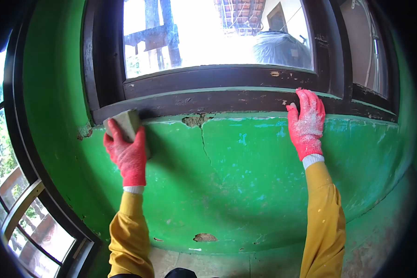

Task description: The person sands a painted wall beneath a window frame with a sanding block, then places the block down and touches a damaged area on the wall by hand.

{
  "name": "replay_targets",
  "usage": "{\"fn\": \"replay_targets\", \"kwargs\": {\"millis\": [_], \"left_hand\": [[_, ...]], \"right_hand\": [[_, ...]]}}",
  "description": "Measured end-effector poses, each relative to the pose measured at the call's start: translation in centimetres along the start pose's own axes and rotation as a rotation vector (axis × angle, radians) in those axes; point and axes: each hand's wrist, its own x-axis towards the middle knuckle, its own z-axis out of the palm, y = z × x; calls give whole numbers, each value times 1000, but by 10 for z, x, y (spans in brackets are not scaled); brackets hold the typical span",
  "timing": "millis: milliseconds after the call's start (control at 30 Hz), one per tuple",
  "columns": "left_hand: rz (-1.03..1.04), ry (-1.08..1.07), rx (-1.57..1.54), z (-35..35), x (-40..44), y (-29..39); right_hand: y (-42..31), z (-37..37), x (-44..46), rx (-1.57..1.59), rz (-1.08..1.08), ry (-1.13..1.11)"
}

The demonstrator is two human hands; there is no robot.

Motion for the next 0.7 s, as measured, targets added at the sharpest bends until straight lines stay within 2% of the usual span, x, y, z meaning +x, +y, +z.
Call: {"fn": "replay_targets", "kwargs": {"millis": [67, 133, 167, 200, 233, 300, 333, 400, 433, 467, 533, 600, 633, 700], "left_hand": [[161, -29, 1, 8, -28, 29], [397, -138, -69, 12, -62, 59], [404, -177, -87, 11, -74, 72], [412, -212, -108, 9, -80, 80], [398, -206, -93, 6, -80, 81], [403, -287, -129, 0, -75, 80], [414, -323, -147, -5, -73, 77], [390, -435, -161, -10, -66, 71], [398, -427, -137, -15, -61, 69], [354, -534, -174, -20, -57, 67], [231, -737, -246, -38, -45, 69], [223, -761, -375, -36, -43, 57], [230, -764, -372, -39, -45, 50], [45, -616, -539, -51, -52, 32]], "right_hand": [[-2, 3, -3, 13, 2, -17], [-6, 7, -5, -16, 3, 64], [-17, 9, -12, -13, 70, 94], [-48, -4, -19, 67, 46, 95], [-87, -21, -29, 147, 24, 98], [-138, -34, -54, 388, -224, -53], [-168, -38, -62, 393, -333, -105], [-215, -31, -73, 460, -264, -215], [-227, -23, -73, 451, -218, -161], [-238, -14, -73, 440, -170, -105], [-257, 6, -73, 240, -81, -178], [-278, 16, -74, 131, 68, -104], [-283, 17, -72, 132, 75, -102], [-289, 19, -67, 104, 105, -72]]}}
